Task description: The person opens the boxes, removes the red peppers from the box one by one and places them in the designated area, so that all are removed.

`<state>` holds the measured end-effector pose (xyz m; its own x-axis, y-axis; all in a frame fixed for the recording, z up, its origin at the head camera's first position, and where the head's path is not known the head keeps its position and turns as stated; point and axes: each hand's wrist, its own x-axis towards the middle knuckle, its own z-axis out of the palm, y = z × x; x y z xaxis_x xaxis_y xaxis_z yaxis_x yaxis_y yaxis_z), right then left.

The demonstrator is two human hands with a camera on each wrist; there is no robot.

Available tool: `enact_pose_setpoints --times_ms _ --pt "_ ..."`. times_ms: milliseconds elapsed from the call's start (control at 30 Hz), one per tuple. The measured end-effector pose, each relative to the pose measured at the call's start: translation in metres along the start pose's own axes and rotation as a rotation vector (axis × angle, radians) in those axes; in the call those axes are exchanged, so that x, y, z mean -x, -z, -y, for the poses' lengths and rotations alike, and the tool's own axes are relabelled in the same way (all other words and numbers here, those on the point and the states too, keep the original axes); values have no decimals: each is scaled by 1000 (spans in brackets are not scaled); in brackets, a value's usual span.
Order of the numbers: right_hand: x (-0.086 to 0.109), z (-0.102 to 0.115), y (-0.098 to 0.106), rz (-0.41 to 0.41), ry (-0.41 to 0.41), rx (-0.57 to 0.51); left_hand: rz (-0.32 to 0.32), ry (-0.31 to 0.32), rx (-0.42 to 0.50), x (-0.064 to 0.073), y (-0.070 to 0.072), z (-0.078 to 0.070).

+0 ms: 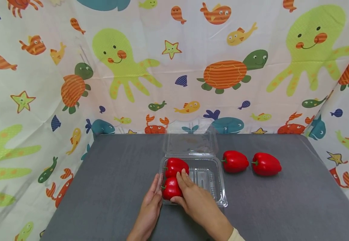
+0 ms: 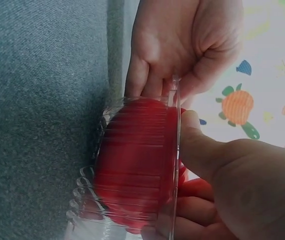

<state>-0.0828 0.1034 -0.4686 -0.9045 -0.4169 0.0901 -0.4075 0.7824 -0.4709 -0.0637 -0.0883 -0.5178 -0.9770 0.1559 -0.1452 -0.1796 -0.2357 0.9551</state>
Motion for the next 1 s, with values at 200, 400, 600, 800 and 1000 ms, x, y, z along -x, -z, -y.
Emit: enact_pose_setpoints --times_ms 200,400,600,800,1000 --pt "0 0 -1 -20 23 1 0 3 7 0 0 -1" --pt "2 -1 -1 -21 32 -11 -2 8 13 0 0 -1" --pt "1 -1 0 -16 9 -23 1 -4 18 0 -1 -1" --pt "-1 2 1 -2 -25 -52 -4 8 14 0 -1 -2" --pt "-2 5 2 -1 -49 -41 -4 16 11 0 -2 -3"
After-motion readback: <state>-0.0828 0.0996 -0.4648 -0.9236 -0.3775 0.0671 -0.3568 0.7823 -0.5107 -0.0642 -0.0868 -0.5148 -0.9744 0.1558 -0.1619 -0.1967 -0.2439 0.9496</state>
